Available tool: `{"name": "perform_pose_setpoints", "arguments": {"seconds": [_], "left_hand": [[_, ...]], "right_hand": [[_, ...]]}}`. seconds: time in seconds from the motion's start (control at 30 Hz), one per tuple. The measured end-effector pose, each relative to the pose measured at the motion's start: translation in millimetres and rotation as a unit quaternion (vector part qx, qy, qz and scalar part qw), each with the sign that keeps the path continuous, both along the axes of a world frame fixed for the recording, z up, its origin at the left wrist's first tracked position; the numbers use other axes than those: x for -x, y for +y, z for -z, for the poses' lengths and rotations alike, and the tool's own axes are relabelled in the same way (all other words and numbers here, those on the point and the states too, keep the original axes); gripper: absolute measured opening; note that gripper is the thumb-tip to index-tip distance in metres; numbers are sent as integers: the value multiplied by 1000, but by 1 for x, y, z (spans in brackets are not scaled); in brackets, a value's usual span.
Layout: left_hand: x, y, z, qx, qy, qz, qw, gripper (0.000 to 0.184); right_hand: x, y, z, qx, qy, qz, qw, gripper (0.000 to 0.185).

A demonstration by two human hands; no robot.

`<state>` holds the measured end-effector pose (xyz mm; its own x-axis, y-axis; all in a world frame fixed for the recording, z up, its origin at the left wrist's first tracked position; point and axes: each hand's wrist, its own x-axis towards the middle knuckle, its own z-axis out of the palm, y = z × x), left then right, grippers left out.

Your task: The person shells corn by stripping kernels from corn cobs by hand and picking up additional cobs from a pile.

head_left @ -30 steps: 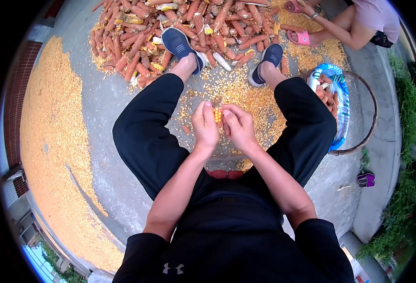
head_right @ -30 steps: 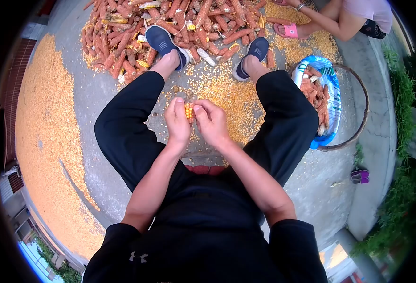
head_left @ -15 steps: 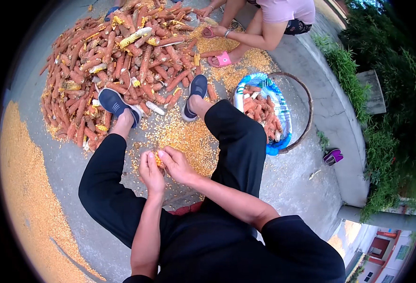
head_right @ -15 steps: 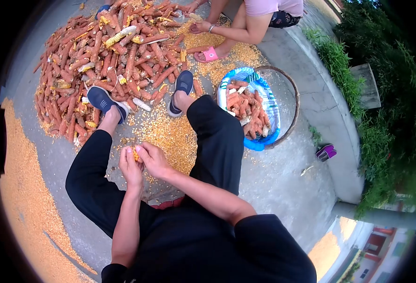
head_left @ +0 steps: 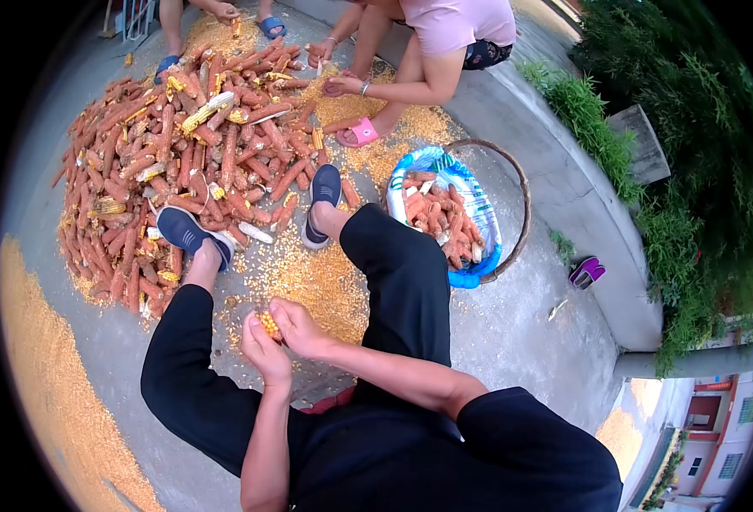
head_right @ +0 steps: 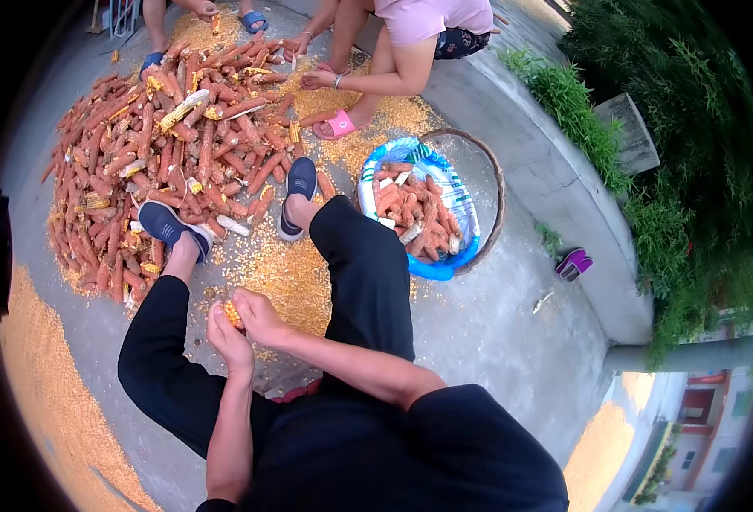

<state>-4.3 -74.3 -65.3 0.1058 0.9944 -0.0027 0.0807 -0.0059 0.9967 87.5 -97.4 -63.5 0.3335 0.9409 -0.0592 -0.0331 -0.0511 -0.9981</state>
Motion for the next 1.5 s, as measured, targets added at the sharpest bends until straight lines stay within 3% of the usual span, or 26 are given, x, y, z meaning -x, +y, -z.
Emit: {"name": "perform_pose_setpoints", "arguments": {"seconds": [0.07,0.13,0.17,0.23,0.33,0.43,0.57,0.67,0.77,0.93,1.03,1.23,1.5], "left_hand": [[2,-4,-5,-21,28,-7,999,34],[1,-2,1,-37,-21,-22,999,35],[0,2,3,-94,19,-34,995,34],[7,1,3,29,-14,16,999,33],[5,0,5,39,33,43,998,31],[6,2,3,85,8,85,993,31],[5,7,8,113,-64,80,988,33],[3,7,0,197,-150,48,968,32],[8,8,20,130,-66,38,989,27],[4,8,-2,223,-205,-3,953,21],[2,6,-12,211,-181,-46,960,16],[1,0,-10,70,-103,-19,992,16],[6,1,4,56,-147,9,987,17]], "right_hand": [[1,-1,-6,-21,15,0,1000,30],[0,-1,-3,-27,23,-15,999,30],[1,1,-4,-21,13,-9,1000,31],[0,1,-4,1,-15,15,1000,32],[-6,1,5,19,-66,25,997,32],[-5,1,11,41,-15,45,998,30],[-9,2,-6,28,-63,36,997,24],[-9,0,-5,-7,-90,17,996,23],[-8,1,-8,36,-7,-11,999,24],[-6,1,-13,46,-101,-32,993,30],[-4,-2,-9,92,-89,-54,990,31],[-3,-1,-7,36,81,-52,995,34],[-8,1,-17,54,46,-47,996,35]]}}
